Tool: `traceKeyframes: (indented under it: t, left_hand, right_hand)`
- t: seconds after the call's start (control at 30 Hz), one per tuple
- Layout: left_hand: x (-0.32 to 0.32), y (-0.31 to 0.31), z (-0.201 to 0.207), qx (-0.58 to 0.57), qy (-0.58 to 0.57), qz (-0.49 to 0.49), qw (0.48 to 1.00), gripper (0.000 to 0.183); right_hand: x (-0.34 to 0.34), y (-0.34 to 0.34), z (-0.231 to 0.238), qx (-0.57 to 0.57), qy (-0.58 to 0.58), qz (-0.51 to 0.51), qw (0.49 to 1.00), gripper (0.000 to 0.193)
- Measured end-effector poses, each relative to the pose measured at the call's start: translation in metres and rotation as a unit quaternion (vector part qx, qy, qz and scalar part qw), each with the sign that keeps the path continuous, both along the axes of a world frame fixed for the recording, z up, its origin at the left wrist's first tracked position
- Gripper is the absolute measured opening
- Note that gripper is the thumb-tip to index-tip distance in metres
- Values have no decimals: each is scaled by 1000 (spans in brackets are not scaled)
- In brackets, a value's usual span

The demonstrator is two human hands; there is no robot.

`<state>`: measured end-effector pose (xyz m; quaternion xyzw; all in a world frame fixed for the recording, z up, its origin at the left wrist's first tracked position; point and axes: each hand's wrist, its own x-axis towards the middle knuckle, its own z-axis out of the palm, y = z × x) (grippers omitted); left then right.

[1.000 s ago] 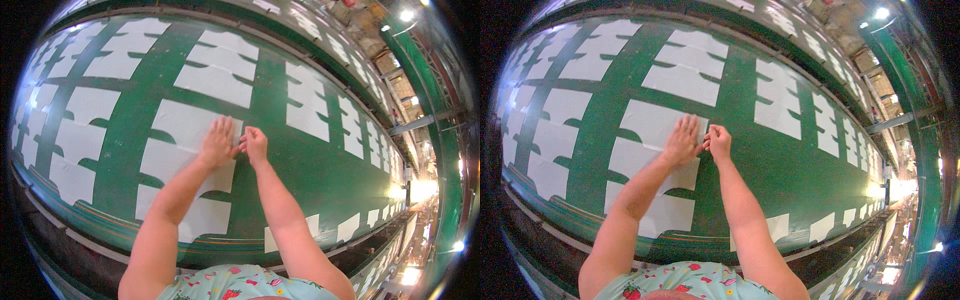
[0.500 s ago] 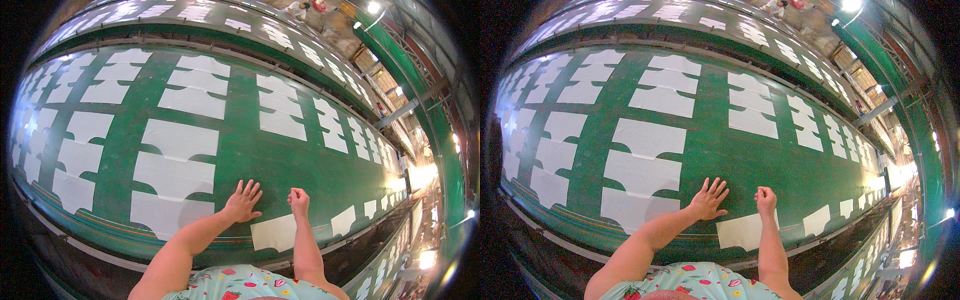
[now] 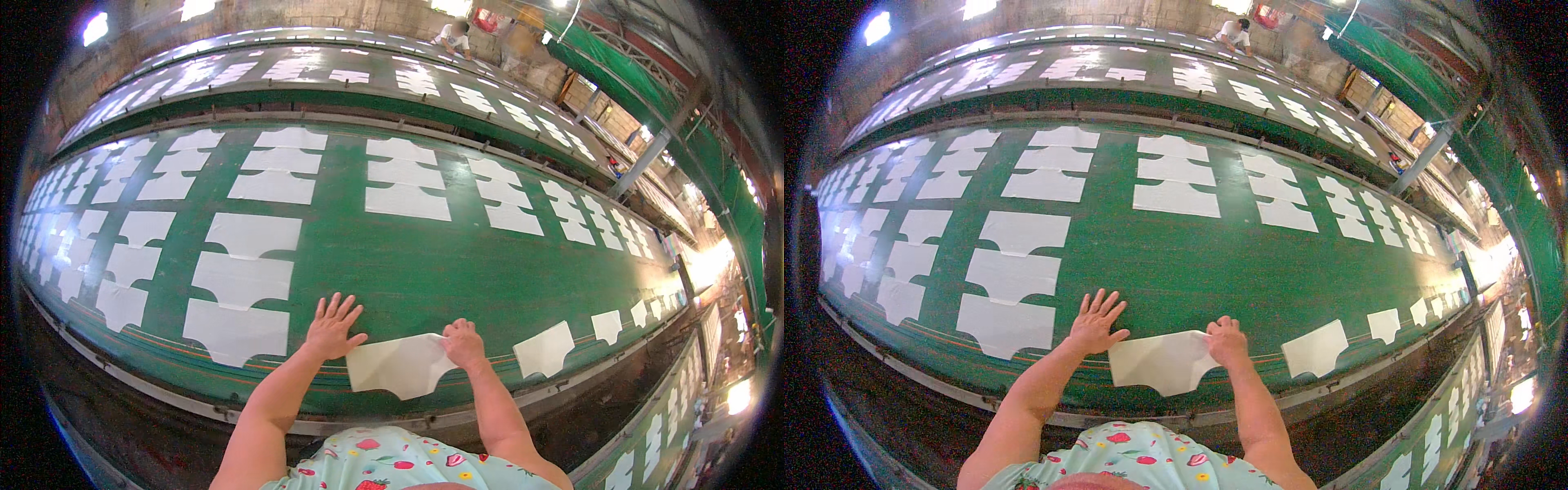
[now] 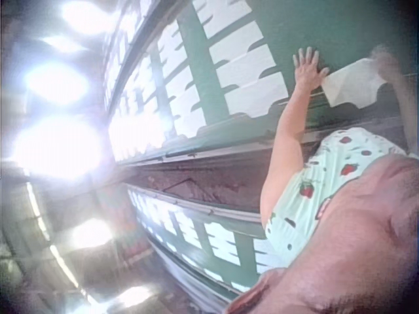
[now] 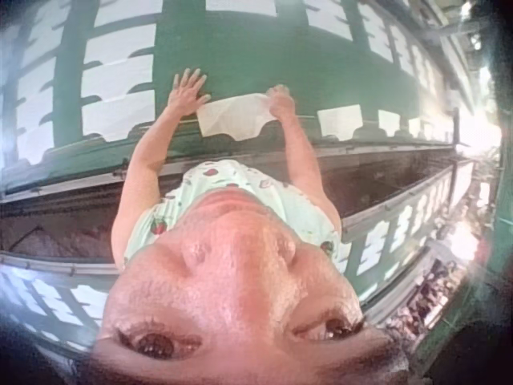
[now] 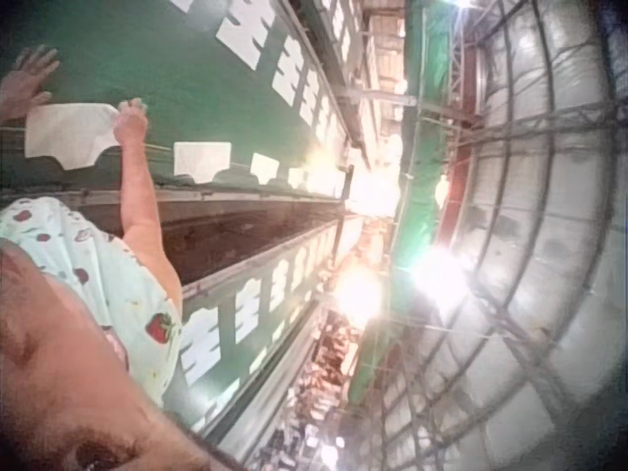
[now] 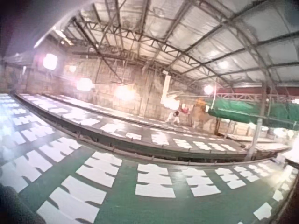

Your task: The person repeatedly picks up white rectangular sheets from a green conveyor belt and folds them in half by hand. The folded sheets are placed back onto the belt in a row as the belt moves forward.

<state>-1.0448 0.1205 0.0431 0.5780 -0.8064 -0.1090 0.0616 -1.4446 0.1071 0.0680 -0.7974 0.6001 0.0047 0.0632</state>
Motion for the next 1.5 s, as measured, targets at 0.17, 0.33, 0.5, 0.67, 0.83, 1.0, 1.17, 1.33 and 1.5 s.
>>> traceKeyframes:
  t: [0.17, 0.33, 0.5, 0.67, 0.83, 1.0, 1.17, 1.33, 1.5]
  left_hand:
    - [-68, 43, -2, 21, -17, 121, 992, 98]
    - [-137, 78, -9, -34, -7, 213, 976, 83]
    - [-140, 82, -5, -81, 28, 227, 970, 72]
    - [-138, 80, -7, -83, 33, 234, 968, 70]
    - [-134, 84, -4, -89, 59, 236, 966, 73]
    - [-127, 89, 8, -70, 86, 225, 968, 84]
    - [-121, 95, -4, -135, 102, 139, 976, 93]
    - [-110, 92, -20, -167, 235, 101, 952, 20]
    - [-109, 67, 4, -196, 324, 129, 916, 11]
  right_hand:
    - [-29, 7, -6, -48, -91, 35, 994, 26]
    - [-41, 14, -1, -8, -124, 6, 992, 28]
    - [-36, 15, 6, -20, -102, 7, 995, 28]
    - [-22, 23, 0, -46, -80, -16, 996, 27]
    - [-11, 22, -5, -26, -47, -27, 998, 25]
    - [-10, 13, 2, 29, -139, 28, 989, 27]
    - [11, 54, 22, 155, -392, 150, 894, 26]
    - [10, 75, 66, 182, -405, 163, 881, 26]
    - [-44, 54, 82, 34, -434, 153, 887, 24]
